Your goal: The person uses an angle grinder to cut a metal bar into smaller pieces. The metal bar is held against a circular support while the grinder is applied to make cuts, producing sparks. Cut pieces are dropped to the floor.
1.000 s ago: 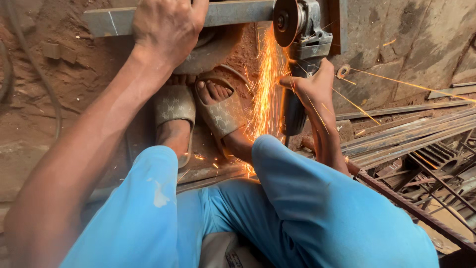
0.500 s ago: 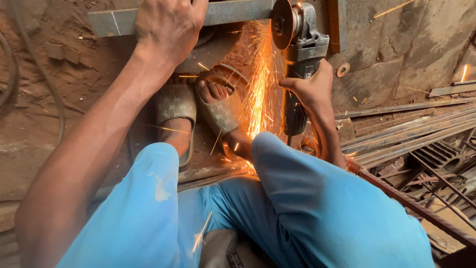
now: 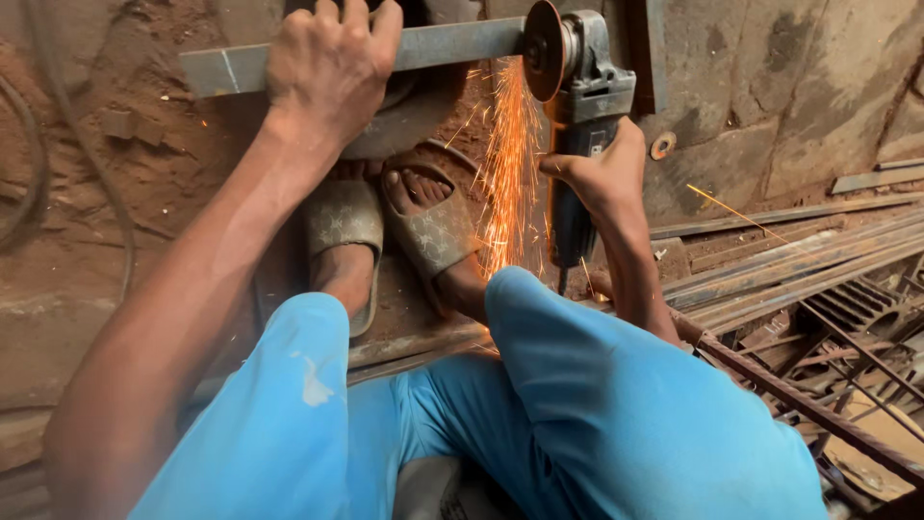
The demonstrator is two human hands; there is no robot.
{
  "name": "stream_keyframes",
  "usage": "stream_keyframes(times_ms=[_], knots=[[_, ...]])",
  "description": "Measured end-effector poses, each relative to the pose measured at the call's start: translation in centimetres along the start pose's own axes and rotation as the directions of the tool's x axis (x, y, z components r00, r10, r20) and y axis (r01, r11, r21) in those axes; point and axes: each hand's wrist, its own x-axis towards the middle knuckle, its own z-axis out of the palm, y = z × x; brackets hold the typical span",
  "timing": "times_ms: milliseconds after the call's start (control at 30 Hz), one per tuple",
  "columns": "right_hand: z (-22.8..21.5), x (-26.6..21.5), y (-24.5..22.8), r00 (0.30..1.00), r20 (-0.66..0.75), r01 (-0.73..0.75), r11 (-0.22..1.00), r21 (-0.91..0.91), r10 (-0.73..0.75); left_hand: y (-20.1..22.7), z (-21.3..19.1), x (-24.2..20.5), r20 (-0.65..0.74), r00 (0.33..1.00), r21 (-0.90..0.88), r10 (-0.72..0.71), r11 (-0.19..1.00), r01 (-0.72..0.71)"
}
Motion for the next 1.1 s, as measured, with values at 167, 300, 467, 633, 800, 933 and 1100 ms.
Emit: stream_keyframes(times_ms=[167,300,467,633,800,933,1100], knots=[[0.3,-0.5,0.8,0.991,-0.041,-0.126,0.99,-0.065,0.124,0.4,0.2,-0.6,0.011,1.0,-0.071,-0.006,0.997,0.007],[0.3,-0.2,0.5,0.994,-0.027,-0.111,0.986,-0.124,0.109,0.2,0.2,-0.3,-0.04,0.999,-0.078,-0.013,0.997,0.01],[0.3,-0.6,0.3,0.997,-0.035,-0.068,0.995,-0.074,0.066,0.5,0.1,-0.6,-0.015,0.999,-0.019,-0.029,0.999,0.029],[0.3,-0.2,-0.1,0.99,-0.052,-0.137,0.985,-0.103,0.132,0.6,0.2,-0.6,-0.02,0.998,-0.121,-0.062,0.991,0.059],[0.0,0.3,0.0,0.997,-0.064,-0.046,0.982,-0.183,0.035,0.8,0.5,-0.7,0.003,0.997,-0.119,-0.084,0.989,0.083],[-0.3,0.2,0.5,0.996,-0.056,-0.074,0.983,-0.168,0.066,1.0,0.9,-1.2,0.124,0.989,-0.145,-0.079,0.985,0.096],[-0.2,0.1,0.7,0.996,-0.045,-0.081,0.979,-0.187,0.074,1.0,1.3,-1.0,0.119,0.989,-0.162,-0.092,0.981,0.111]])
